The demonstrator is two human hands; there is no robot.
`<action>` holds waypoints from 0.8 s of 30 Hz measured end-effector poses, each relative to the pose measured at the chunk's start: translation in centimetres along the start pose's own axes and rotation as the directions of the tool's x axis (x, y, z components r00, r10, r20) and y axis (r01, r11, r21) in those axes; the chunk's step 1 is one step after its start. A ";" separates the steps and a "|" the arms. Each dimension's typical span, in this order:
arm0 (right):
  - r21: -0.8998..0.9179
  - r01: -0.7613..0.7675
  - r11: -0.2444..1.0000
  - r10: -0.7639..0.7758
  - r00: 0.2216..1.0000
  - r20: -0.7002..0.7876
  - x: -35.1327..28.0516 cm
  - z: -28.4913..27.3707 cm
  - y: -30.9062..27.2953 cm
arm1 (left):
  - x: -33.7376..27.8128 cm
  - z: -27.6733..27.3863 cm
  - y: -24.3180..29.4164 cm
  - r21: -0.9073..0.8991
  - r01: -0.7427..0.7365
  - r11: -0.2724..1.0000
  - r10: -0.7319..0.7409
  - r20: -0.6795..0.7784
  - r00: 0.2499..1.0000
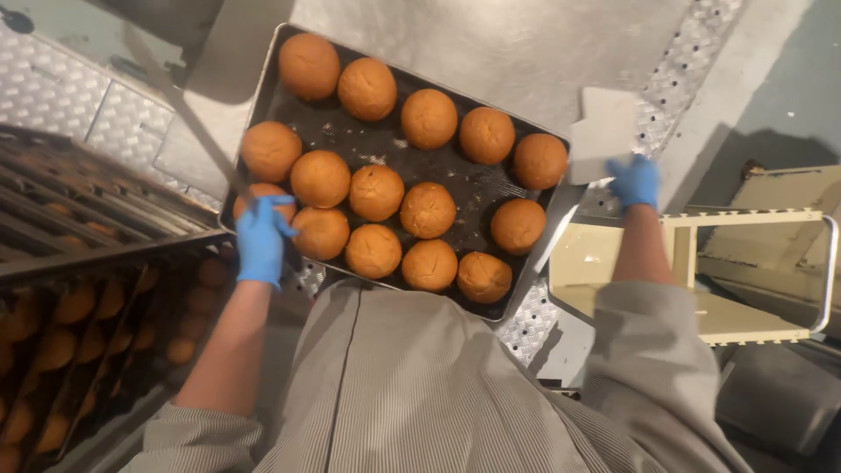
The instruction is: Slicing cross-shaped patterns into the tops of baked buns on a baking tray using a knife.
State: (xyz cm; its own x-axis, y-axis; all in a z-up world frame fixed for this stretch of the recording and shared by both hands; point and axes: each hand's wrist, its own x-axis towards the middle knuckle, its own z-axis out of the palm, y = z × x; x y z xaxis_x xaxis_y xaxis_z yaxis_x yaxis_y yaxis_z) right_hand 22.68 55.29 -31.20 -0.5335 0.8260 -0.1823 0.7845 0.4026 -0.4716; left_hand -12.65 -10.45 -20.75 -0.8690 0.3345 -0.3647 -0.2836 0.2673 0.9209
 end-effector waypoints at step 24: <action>-0.259 0.554 0.791 -0.376 0.774 0.510 -9.1 -2.5 -18.5 | 6.9 -6.2 -13.3 -0.078 0.081 0.994 -0.110 -0.827 0.551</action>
State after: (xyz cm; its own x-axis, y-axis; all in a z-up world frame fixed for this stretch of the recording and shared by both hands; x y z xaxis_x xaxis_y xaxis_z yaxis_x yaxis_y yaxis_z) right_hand 13.80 41.35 -18.72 -0.8687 0.2870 -0.4036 0.4068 0.8783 -0.2511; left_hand -17.41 -17.33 -34.65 -0.7832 -0.5924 -0.1890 -0.3842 0.2221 0.8961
